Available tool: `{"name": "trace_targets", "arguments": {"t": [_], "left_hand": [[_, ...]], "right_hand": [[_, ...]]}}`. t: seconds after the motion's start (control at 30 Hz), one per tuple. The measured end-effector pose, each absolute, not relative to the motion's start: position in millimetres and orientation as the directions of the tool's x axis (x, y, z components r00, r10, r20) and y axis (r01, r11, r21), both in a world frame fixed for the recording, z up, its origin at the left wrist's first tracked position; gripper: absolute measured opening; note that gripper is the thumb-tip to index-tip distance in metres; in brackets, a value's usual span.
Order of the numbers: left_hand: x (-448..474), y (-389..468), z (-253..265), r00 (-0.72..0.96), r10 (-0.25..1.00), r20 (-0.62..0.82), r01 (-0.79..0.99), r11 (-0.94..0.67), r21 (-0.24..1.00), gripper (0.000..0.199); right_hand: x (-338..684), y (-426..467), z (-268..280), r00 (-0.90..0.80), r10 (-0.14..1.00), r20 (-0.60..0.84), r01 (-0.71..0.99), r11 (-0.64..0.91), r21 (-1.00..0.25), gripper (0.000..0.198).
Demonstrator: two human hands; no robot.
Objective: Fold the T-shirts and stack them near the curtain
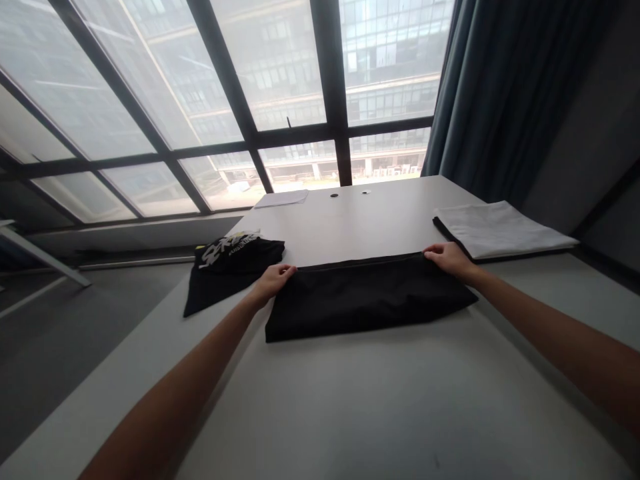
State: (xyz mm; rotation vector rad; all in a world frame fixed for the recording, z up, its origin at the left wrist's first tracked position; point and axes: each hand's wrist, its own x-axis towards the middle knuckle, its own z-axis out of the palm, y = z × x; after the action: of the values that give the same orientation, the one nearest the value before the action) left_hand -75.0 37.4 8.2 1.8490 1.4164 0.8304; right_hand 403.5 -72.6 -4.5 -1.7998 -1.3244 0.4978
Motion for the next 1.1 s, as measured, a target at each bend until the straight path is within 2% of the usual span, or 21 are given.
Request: {"name": "trace_targets", "arguments": {"t": [0.07,0.17,0.33,0.5,0.7,0.8,0.9,0.97,1.1], "left_hand": [[-78,41,3,0.238,0.968,0.076,0.555,-0.2,0.807,0.056],[-83,47,6,0.229,0.965,0.131,0.562,-0.241,0.792,0.052],[-78,66,3,0.191,0.967,0.171,0.659,-0.255,0.707,0.043],[-73,72,-8,0.178,0.968,0.178,0.781,-0.249,0.573,0.031],[-69,67,-6,0.225,0.949,0.222,0.87,-0.298,0.393,0.026],[-67,62,-2,0.267,0.936,0.228,0.907,-0.324,0.269,0.031],[-53,50,9,0.338,0.892,0.299,0.905,-0.395,0.157,0.041],[-29,35,20,0.45,0.834,0.32,0.842,-0.516,0.16,0.043],[52,-3,36,0.709,0.652,0.267,0.577,-0.755,0.312,0.041]], "right_hand": [[408,-69,-13,0.348,0.923,0.162,0.599,-0.087,-0.796,0.015],[416,-66,-12,0.34,0.918,0.204,0.598,-0.043,-0.8,0.02],[420,-49,-9,0.353,0.905,0.236,0.644,-0.053,-0.763,0.018],[415,-41,-21,0.308,0.919,0.248,0.679,-0.03,-0.733,0.018],[419,-43,-25,0.272,0.919,0.286,0.705,0.012,-0.709,0.021],[422,-44,-20,0.306,0.91,0.281,0.71,-0.022,-0.704,0.021],[427,-59,-12,0.418,0.875,0.245,0.656,-0.104,-0.747,0.022],[430,-81,-7,0.467,0.859,0.211,0.593,-0.127,-0.795,0.026],[424,-139,-5,0.46,0.87,0.177,0.464,-0.066,-0.883,0.038]]}}
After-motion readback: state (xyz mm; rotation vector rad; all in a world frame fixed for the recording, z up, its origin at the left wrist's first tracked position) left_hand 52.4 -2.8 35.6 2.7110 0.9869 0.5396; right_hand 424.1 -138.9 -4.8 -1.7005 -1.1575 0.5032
